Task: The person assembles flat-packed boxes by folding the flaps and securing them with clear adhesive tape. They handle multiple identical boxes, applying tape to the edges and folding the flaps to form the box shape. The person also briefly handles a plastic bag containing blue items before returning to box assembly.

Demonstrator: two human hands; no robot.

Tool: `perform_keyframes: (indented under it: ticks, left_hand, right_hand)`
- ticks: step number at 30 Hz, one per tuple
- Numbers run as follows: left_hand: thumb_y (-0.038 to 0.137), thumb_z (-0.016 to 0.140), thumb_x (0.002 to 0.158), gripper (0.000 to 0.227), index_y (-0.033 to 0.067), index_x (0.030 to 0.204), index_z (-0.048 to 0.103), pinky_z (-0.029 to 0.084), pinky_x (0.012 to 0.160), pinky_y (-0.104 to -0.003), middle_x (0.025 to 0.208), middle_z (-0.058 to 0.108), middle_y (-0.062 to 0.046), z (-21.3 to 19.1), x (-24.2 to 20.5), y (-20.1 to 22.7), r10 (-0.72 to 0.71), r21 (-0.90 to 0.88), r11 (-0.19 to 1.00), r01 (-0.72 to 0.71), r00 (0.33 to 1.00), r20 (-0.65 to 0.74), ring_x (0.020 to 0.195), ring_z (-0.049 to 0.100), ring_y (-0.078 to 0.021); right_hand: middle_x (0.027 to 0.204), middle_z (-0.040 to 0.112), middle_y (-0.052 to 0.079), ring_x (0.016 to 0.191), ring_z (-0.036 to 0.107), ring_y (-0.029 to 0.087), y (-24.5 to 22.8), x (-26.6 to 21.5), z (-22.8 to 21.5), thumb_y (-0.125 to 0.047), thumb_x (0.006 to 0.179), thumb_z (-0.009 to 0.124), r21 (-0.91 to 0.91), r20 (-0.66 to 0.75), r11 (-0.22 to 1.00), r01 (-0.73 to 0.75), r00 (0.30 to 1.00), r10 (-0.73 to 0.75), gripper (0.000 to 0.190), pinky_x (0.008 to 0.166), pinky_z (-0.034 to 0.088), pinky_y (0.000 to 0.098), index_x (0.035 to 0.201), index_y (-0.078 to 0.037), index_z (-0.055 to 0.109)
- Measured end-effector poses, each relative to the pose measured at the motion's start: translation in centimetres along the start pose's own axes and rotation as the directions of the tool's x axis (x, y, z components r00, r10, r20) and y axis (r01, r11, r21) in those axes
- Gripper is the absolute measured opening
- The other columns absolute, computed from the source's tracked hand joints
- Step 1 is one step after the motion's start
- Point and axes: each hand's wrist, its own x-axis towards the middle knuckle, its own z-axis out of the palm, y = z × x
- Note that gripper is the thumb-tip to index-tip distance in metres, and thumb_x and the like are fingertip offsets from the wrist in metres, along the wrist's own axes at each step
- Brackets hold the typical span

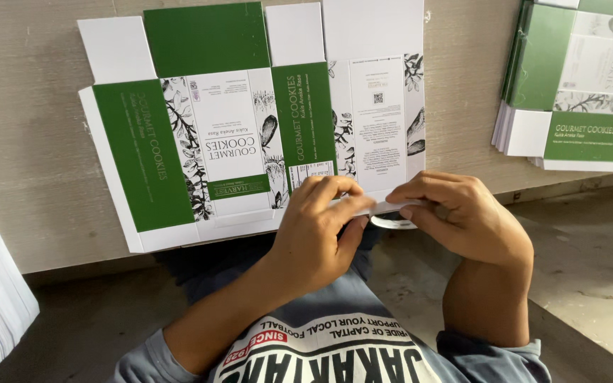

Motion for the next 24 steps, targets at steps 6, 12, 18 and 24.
perform_keyframes:
  ticks: [6, 12, 18, 24]
  left_hand:
    - [0.032, 0.045, 0.106, 0.036, 0.0075, 0.103, 0.071, 0.044, 0.082, -0.046, 0.115, 0.061, -0.006, 0.6, -0.4, -0.3, -0.025, 0.137, 0.99, 0.021, 0.999, 0.03, 0.099, 0.053, -0.03]
    - [0.017, 0.066, 0.1, 0.012, 0.0085, 0.104, 0.073, 0.046, 0.087, -0.045, 0.111, 0.062, -0.005, 0.2, -0.5, -0.5, 0.024, 0.088, 0.996, -0.022, 1.0, -0.017, 0.099, 0.055, -0.0288]
    - [0.007, 0.071, 0.092, 0.025, 0.0032, 0.117, 0.07, 0.046, 0.094, -0.046, 0.118, 0.063, -0.011, -0.6, -0.4, -1.8, -0.011, 0.231, 0.972, 0.035, 0.994, -0.106, 0.104, 0.055, -0.0319]
    - [0.013, 0.069, 0.092, 0.022, 0.0097, 0.113, 0.071, 0.046, 0.092, -0.05, 0.124, 0.057, -0.01, 0.7, -0.5, -2.0, -0.054, 0.352, 0.933, 0.078, 0.995, -0.078, 0.108, 0.053, -0.0335]
  right_hand:
    - [0.087, 0.074, 0.001, 0.073, 0.068, 0.015, -0.3, -0.1, 0.2, -0.015, 0.095, 0.063, -0.013, 0.031, 1.0, -0.018, 0.999, 0.018, 0.026, 0.069, 0.051, 0.0276, 0.12, -0.012, 0.07]
    - [0.09, 0.075, 0.0, 0.077, 0.073, 0.017, 0.0, 0.1, 0.9, -0.021, 0.092, 0.068, -0.086, 0.095, 0.995, -0.053, 0.994, 0.062, 0.025, 0.073, 0.052, 0.0297, 0.115, -0.015, 0.075]
    - [0.076, 0.076, 0.0, 0.061, 0.063, 0.013, 0.6, -0.6, 0.5, -0.022, 0.094, 0.068, -0.146, -0.094, 0.972, -0.186, 0.98, 0.174, 0.025, 0.061, 0.047, 0.0279, 0.114, -0.013, 0.078]
    - [0.091, 0.079, 0.004, 0.074, 0.073, 0.024, -0.4, 1.3, 1.1, -0.016, 0.096, 0.059, -0.302, 0.044, 0.943, -0.141, 0.986, 0.161, 0.027, 0.065, 0.053, 0.039, 0.115, -0.015, 0.078]
